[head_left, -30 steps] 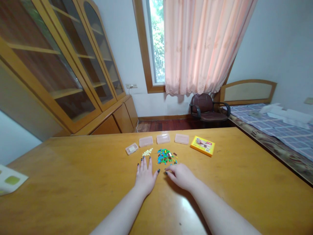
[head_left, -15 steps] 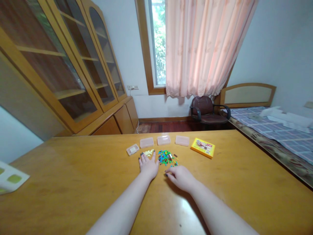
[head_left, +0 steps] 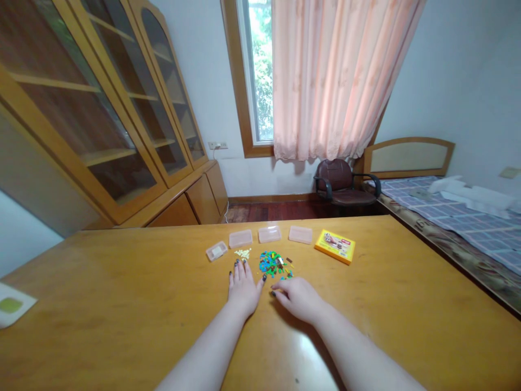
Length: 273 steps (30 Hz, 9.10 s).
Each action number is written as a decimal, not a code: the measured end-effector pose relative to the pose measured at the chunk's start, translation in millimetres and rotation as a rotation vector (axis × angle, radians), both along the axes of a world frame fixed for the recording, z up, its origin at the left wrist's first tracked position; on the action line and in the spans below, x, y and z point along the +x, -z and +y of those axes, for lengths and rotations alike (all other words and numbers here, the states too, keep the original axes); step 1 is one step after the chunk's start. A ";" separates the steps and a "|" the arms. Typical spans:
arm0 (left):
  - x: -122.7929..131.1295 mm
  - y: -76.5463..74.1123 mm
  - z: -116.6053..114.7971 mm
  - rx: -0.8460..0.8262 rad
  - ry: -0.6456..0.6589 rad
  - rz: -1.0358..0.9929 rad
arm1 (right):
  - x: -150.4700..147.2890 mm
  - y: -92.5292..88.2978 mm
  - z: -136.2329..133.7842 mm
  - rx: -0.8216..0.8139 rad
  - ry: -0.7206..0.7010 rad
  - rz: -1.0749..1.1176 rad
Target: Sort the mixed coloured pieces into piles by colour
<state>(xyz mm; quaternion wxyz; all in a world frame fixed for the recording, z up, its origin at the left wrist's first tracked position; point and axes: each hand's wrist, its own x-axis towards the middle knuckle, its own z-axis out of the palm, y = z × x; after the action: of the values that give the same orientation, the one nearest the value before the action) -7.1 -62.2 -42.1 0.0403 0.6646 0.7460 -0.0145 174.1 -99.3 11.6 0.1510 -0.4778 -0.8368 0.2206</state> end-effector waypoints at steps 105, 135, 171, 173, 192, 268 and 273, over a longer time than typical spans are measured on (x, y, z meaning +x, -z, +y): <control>33.5 -29.4 -32.0 -0.026 0.286 -0.074 | 21.7 -34.9 -22.3 -0.335 0.065 -0.382; 47.4 -39.0 -38.0 -0.032 0.549 -0.072 | 21.2 -20.0 -8.5 -0.217 0.301 -0.380; 28.7 -47.3 -47.5 -0.094 0.544 -0.140 | 20.3 -30.9 -16.5 -0.229 0.237 -0.439; 31.3 -46.8 -47.9 -0.111 0.559 -0.136 | 20.8 -33.0 -18.3 -0.205 0.234 -0.417; 33.7 -43.6 -45.5 -0.105 0.581 -0.176 | 15.9 -36.7 -23.5 -0.204 0.072 -0.337; 30.3 -50.3 -53.1 -0.175 0.562 -0.112 | 34.7 -32.1 -11.2 -0.282 0.212 -0.417; 35.5 -44.9 -51.1 -0.170 0.563 -0.071 | 30.5 -32.9 -24.6 -0.286 0.198 -0.438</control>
<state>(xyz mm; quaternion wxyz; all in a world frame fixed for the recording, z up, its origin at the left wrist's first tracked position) 28.3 -113.3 2.8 0.1162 0.8397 0.5266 -0.0646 204.6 -123.9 44.5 -0.0816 -0.6099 -0.7592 0.2120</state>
